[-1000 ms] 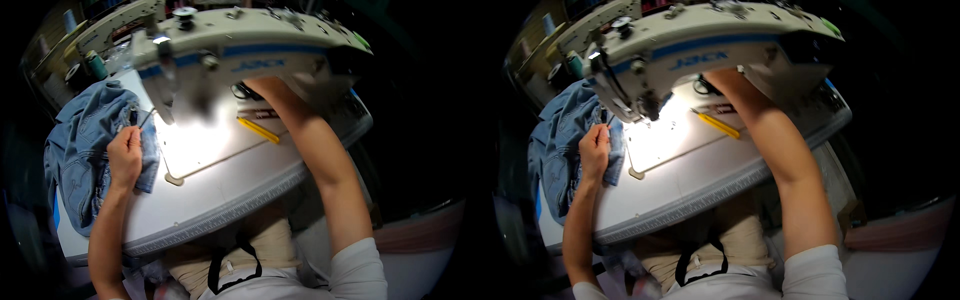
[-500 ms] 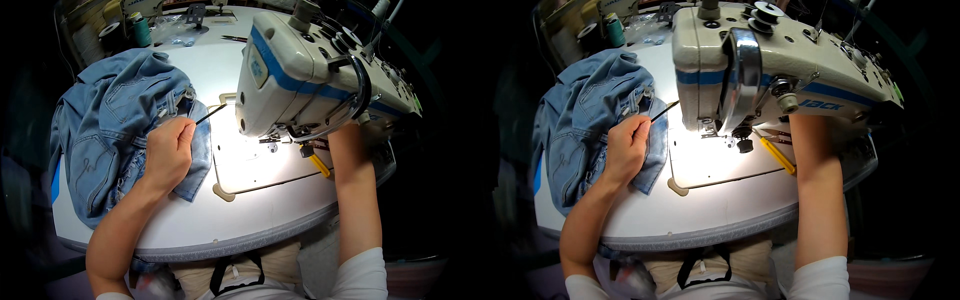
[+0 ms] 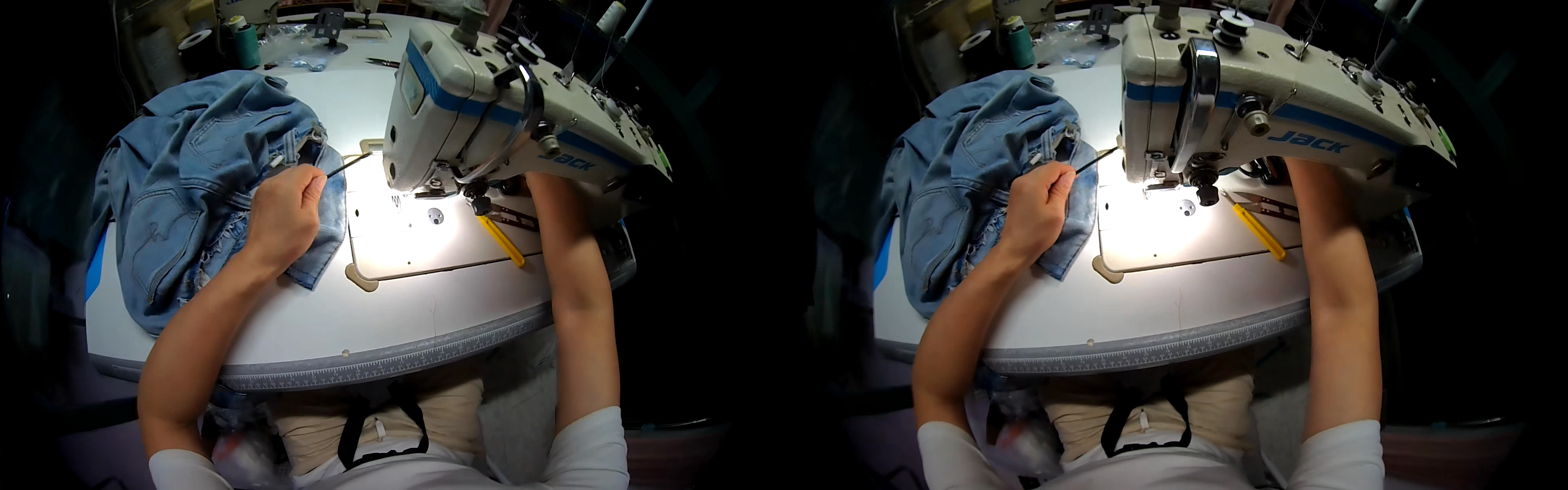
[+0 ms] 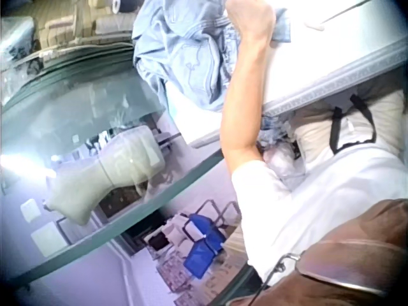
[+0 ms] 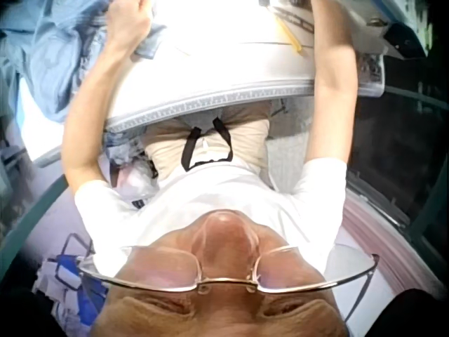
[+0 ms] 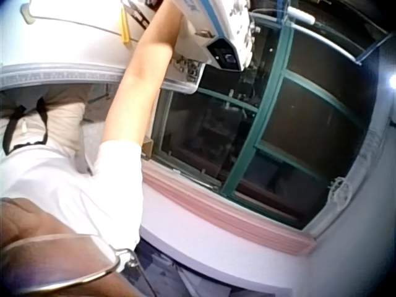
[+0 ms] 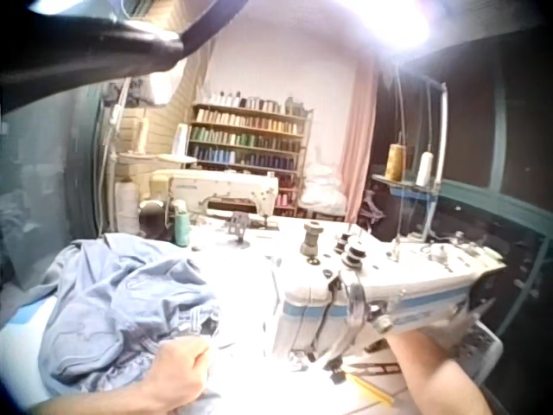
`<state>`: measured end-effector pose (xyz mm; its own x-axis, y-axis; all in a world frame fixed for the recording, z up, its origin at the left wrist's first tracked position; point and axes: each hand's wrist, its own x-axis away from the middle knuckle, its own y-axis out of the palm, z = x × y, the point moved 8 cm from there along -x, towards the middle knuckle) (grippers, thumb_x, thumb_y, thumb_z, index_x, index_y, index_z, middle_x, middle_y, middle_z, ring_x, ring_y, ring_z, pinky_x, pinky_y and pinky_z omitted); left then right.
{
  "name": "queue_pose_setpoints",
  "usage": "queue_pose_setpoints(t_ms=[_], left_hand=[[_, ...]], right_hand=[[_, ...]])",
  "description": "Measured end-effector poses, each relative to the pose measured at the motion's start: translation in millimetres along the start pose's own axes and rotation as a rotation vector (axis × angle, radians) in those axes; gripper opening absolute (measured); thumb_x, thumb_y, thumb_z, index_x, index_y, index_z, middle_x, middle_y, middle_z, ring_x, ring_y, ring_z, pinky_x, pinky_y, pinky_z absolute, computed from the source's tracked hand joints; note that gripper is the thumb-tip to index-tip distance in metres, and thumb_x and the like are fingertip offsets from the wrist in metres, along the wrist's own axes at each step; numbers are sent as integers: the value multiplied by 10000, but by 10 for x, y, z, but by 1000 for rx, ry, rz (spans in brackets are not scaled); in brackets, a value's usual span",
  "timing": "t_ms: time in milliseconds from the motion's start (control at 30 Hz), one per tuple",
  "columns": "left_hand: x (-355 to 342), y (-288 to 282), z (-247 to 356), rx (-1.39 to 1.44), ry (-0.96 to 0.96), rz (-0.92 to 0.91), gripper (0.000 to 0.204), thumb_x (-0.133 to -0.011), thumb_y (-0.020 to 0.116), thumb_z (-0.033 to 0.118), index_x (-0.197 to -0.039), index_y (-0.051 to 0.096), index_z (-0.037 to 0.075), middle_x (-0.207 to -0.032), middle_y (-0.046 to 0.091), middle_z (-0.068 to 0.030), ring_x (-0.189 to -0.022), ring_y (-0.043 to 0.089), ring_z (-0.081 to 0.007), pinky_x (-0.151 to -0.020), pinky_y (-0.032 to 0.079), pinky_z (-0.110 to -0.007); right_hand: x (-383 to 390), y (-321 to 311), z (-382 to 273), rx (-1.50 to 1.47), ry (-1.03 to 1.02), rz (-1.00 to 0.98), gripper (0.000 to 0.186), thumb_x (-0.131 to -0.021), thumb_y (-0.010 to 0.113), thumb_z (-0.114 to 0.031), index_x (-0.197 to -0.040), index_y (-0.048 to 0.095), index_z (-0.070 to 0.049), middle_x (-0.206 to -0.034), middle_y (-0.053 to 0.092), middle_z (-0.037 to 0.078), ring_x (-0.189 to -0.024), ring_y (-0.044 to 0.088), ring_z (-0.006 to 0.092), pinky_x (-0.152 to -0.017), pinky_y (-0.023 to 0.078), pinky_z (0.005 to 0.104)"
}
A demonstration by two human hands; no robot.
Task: The person opens a drawer to retrieve a screwdriver and a small box, then uses the screwdriver to adjust the needle area of the sewing machine. They then walk to a thread rack, select a spool of grey thread, and return to the machine to thread it.
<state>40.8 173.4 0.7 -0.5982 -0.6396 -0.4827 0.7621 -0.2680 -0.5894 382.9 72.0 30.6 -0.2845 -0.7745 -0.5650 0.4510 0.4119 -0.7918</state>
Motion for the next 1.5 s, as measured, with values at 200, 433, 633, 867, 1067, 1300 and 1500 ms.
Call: queue_pose_setpoints(t_ms=[200, 433, 633, 867, 1067, 1300, 1500], left_hand=[[12, 27, 23, -12, 51, 31, 163, -935, 560, 126, -844, 620, 5, -773, 641, -169, -723, 616, -371, -648, 470, -436], [15, 22, 31, -42, 85, 29, 167, -934, 562, 133, -833, 622, 16, -769, 638, -162, -733, 623, -362, -651, 474, -435], [16, 19, 25, -22, 100, 31, 143, -936, 582, 100, -892, 637, -24, -733, 618, -156, -647, 587, -292, -610, 451, -365], [10, 1, 40, -25, 137, 72, 147, -938, 582, 95, -871, 626, -28, -704, 595, -142, -612, 560, -244, -591, 440, -345], [30, 86, -31, -1, 45, -45, 173, -985, 541, 109, -920, 650, -8, -662, 518, -18, -593, 439, -98, -550, 360, -254], [15, 101, -19, -47, 18, -61, 156, -988, 532, 79, -964, 638, -33, -675, 483, 7, -616, 410, -68, -573, 361, -228], [2, 89, 9, -32, 65, -44, 150, -987, 549, 80, -983, 638, -39, -686, 526, -8, -614, 451, -77, -563, 370, -237]], right_hand=[[-43, -38, 73, 12, 14, -8, 159, -877, 610, -139, -869, 681, 3, -808, 665, 190, -725, 640, 329, -701, 517, 445], [-98, -29, 93, 10, 10, -9, 157, -876, 610, -137, -865, 682, 2, -806, 666, 189, -722, 640, 330, -701, 517, 446], [-140, 4, 80, 10, 0, -9, 155, -875, 610, -136, -862, 683, 1, -803, 667, 188, -719, 641, 330, -700, 517, 446], [-104, 32, 89, 10, -2, 15, 153, -873, 610, -134, -859, 684, -1, -801, 668, 187, -715, 641, 331, -700, 517, 447], [-101, 161, 130, 24, -32, 72, 152, -872, 610, -133, -856, 685, -2, -799, 669, 185, -712, 641, 331, -700, 517, 448], [-80, 241, 138, 8, -10, 88, 150, -871, 610, -131, -852, 686, -3, -796, 670, 184, -709, 641, 331, -700, 517, 449], [-61, 179, 160, 8, 9, 70, 148, -870, 610, -129, -849, 687, -5, -794, 671, 183, -706, 641, 332, -699, 517, 450]])
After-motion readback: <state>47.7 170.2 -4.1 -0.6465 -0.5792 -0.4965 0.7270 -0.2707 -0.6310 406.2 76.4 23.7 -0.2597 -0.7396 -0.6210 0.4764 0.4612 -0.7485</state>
